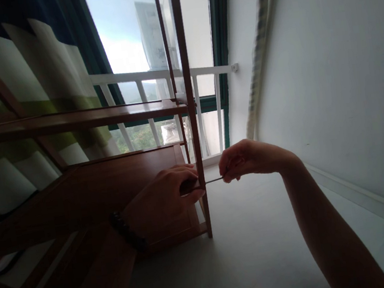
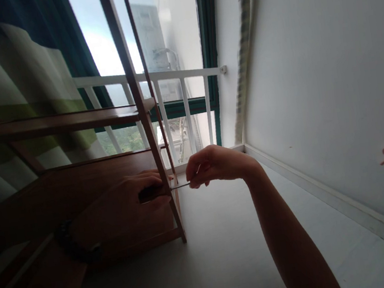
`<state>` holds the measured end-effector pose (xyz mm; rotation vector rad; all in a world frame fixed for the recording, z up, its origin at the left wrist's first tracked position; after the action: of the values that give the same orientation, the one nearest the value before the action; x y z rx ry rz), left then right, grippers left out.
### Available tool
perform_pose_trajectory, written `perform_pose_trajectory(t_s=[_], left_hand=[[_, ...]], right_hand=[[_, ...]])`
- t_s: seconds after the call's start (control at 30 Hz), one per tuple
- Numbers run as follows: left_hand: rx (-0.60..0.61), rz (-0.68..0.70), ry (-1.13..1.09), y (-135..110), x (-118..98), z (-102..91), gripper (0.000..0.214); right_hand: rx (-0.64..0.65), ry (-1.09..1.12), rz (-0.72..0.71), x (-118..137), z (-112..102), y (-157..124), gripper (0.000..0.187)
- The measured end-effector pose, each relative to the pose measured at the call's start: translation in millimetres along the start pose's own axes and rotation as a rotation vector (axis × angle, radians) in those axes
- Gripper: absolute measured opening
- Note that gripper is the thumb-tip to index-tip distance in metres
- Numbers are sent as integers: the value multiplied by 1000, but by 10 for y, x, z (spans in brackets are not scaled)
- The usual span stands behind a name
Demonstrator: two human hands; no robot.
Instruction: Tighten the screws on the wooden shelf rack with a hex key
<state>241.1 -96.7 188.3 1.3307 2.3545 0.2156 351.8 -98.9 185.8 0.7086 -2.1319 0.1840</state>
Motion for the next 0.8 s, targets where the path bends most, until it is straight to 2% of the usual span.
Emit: perform_pose_trajectory(t_s=[0.2,0.57,0.8], left_hand=[[5,-10,-7,4,10,9,19],[4,-17,2,-1,22,3,18],[7,-10,-7,-1,3,0,18]], right_hand=[[-24,-68,-30,-18,-25,14,29],[-49,-234,20,56,-10,-13,31],[-44,-318,9,136,44,-35,25]])
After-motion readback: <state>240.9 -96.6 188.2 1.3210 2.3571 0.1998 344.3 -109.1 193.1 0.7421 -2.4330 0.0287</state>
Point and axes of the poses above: each hand's wrist, its own y-axis towards the middle knuckle, its own z-axis out of the palm, x = y × z, the point moved 10 cm from there along y, towards the middle knuckle, and after that the axes turned 4 degrees about z, right-handed, at the moved point
